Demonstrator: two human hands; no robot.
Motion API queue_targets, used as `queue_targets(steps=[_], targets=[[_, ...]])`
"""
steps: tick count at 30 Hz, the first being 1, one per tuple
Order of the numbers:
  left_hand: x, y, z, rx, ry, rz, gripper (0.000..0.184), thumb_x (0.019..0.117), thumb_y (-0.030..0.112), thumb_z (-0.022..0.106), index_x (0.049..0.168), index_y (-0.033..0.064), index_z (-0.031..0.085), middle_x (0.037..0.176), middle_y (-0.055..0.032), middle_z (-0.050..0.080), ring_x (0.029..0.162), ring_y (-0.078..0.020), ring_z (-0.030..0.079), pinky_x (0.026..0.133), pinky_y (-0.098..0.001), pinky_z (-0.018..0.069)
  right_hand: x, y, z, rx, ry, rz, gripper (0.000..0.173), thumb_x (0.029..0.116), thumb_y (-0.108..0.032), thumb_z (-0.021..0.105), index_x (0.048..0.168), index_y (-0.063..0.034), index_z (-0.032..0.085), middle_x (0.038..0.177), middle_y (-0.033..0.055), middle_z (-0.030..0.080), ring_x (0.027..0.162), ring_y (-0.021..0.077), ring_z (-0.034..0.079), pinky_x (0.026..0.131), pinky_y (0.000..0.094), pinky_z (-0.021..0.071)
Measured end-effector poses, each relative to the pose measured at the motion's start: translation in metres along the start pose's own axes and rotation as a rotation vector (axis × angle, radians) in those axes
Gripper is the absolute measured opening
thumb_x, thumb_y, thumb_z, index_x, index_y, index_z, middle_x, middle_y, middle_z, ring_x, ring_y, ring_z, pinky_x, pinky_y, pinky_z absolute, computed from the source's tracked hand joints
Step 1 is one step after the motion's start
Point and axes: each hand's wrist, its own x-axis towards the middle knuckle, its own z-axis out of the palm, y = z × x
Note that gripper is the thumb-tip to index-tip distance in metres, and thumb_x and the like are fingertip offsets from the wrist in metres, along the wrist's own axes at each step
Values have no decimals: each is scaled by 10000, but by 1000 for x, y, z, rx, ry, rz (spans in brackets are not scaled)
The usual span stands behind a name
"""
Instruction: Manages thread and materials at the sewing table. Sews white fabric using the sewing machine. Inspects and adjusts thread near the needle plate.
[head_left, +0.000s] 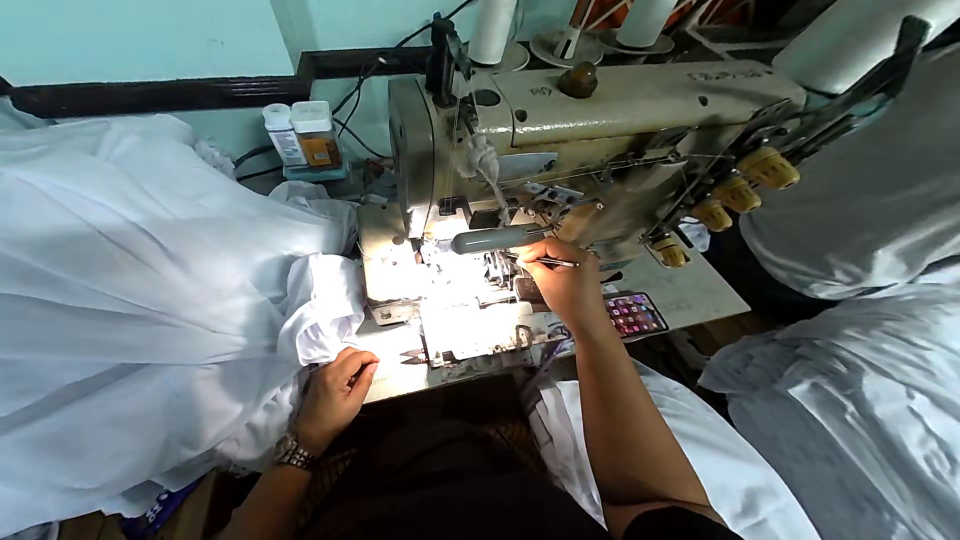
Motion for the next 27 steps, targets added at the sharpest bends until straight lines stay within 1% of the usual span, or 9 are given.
queue_targets(steps=[6,10,13,17,21,25,27], targets=[[0,1,0,14,-6,-7,258,1020,259,545,1020,97,745,898,-21,685,766,-35,621,694,-181,525,0,0,-1,20,-12,-21,133,883,52,703,909,-71,748,1023,38,775,927,114,738,833,342,615],[0,3,0,22,-12,-16,254,1016,250,546,1019,94,747,908,-27,689,760,-36,625,690,-185,531,0,-1,-3,37,-33,-11,114,887,32,727,936,-70,742,1041,37,771,945,110,734,846,339,614],[0,2,0,29,-10,-16,256,1015,252,544,1018,96,746,902,-27,687,760,-41,626,688,-190,532,-2,-5,-4,63,-5,-46,124,866,41,743,929,-65,734,1029,34,769,960,98,733,863,322,618],[-1,1,0,42,-14,-15,260,1021,262,538,1024,105,746,908,-19,687,757,-37,625,686,-189,531,-4,-9,-3,98,-28,-95,124,866,51,725,924,-57,735,1019,36,759,948,97,725,848,302,615],[-1,1,0,47,-17,-20,263,1022,269,537,1023,108,745,907,-19,683,750,-38,623,679,-190,531,-2,-9,2,32,-48,-92,119,882,25,725,938,-77,748,1027,32,764,936,103,727,835,317,614],[-1,1,0,56,-20,-16,267,1026,272,533,1027,107,743,903,-25,683,742,-41,624,674,-191,532,1,-9,6,1,-72,-44,89,907,-5,725,937,-86,749,1007,41,761,904,123,723,815,363,607],[-1,1,0,60,-16,-17,264,1019,269,535,1021,108,744,897,-26,683,732,-42,622,667,-192,531,2,-9,5,33,-74,-58,92,893,10,727,915,-77,742,993,37,764,905,113,726,818,351,611]])
